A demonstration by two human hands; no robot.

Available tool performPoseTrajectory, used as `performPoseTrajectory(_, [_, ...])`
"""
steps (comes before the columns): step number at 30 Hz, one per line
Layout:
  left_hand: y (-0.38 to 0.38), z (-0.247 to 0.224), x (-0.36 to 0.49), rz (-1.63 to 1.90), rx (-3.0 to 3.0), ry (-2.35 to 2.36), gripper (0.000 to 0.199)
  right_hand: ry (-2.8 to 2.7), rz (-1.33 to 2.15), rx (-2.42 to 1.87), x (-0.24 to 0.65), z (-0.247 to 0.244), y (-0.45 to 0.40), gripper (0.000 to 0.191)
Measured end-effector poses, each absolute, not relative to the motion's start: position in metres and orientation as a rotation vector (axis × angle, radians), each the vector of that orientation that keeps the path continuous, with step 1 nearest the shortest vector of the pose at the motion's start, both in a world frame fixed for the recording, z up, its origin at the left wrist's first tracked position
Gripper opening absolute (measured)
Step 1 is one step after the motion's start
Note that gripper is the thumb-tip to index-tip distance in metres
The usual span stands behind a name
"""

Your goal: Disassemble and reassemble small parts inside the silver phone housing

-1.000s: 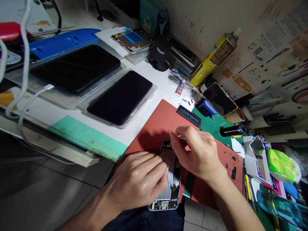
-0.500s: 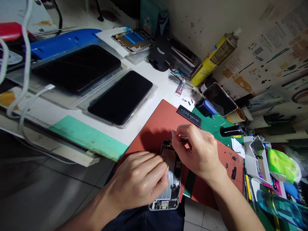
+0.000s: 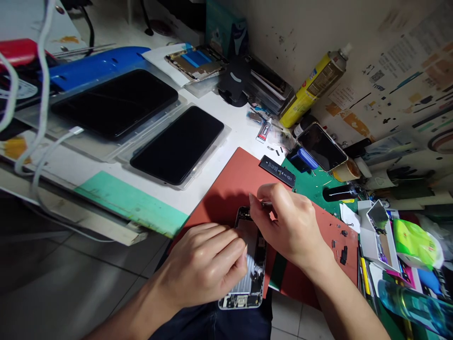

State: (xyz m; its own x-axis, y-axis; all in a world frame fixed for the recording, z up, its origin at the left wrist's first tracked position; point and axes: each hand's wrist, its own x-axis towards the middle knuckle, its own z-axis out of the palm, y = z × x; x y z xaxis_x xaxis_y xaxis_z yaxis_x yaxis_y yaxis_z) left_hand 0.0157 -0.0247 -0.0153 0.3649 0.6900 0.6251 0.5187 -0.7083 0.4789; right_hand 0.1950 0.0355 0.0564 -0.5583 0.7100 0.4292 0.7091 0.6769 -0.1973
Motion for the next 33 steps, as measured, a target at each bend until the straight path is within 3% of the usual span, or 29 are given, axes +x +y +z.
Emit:
performPoseTrajectory(14, [-0.023,-0.013,0.017,1.280,2.412,1.073,0.024,-2.378,0.230,-1.240,0.205,0.072,0.037,0.016])
performPoseTrajectory(33, [-0.023,-0.014,0.017,1.307,2.423,1.103,0.024,-2.479,0.263,-1.202,0.205,0.076,0.036,0.015])
